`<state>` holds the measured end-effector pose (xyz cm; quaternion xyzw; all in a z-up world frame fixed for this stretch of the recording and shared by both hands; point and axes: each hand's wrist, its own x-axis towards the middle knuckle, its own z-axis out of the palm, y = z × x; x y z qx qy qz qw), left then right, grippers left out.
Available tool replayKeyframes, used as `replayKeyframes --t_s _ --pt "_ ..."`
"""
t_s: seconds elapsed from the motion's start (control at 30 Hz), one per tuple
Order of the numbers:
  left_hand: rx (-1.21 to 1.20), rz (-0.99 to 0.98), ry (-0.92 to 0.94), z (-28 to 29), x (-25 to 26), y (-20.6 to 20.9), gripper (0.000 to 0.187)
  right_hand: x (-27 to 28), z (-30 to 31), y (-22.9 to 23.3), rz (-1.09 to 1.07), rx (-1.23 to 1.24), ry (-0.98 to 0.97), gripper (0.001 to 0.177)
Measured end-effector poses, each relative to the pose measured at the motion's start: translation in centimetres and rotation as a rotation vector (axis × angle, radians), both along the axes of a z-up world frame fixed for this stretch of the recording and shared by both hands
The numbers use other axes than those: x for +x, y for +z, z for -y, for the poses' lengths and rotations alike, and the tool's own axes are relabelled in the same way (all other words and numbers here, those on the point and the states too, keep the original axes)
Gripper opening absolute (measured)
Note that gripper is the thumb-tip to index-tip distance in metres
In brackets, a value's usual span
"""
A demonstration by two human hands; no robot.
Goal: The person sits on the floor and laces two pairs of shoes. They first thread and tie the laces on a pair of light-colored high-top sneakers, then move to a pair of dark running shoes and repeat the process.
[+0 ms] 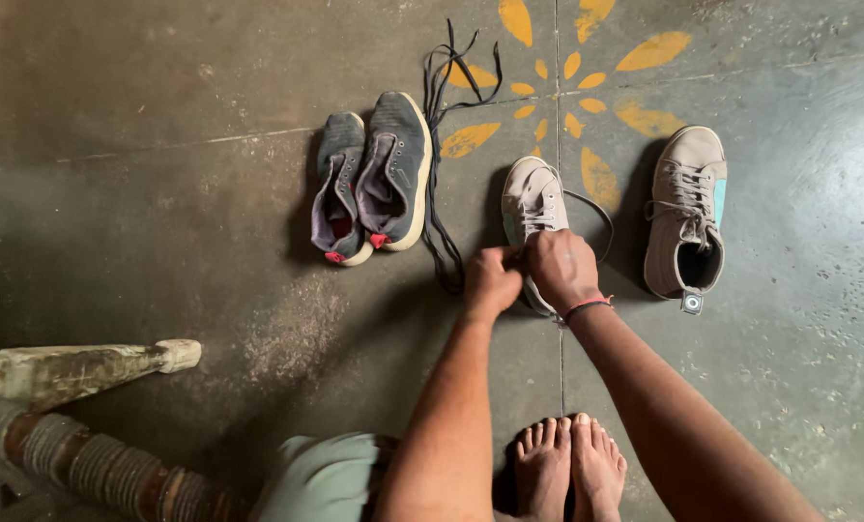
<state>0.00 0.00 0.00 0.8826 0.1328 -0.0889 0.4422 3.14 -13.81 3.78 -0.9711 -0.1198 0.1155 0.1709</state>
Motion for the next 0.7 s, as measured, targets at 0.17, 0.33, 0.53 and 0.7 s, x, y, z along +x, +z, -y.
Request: replayKeyframes --t_s 0.17,0.33,0.53,0.7 --pt "-0.575 -0.126 0.205 -0.4 0.2 -2.5 0.021 -0.4 -0.2 1.4 -0.035 0.180 -0.199 0.015" --pt "-0.629 -0.320 0.365 -0.7 0.6 -2.6 0.019 -0.1 -0.1 2.0 -0.064 0.215 -0.236 0.012" --pt "0.267 0.014 0.100 -1.0 2.9 -2.0 0.014 1.7 1.9 1.8 -0.385 0.564 -0.285 0.025" --pt "0.175 0.152 0.141 -9.2 9.1 3.2 0.023 3.0 5.8 0.0 -0.398 0.869 -0.548 0.041"
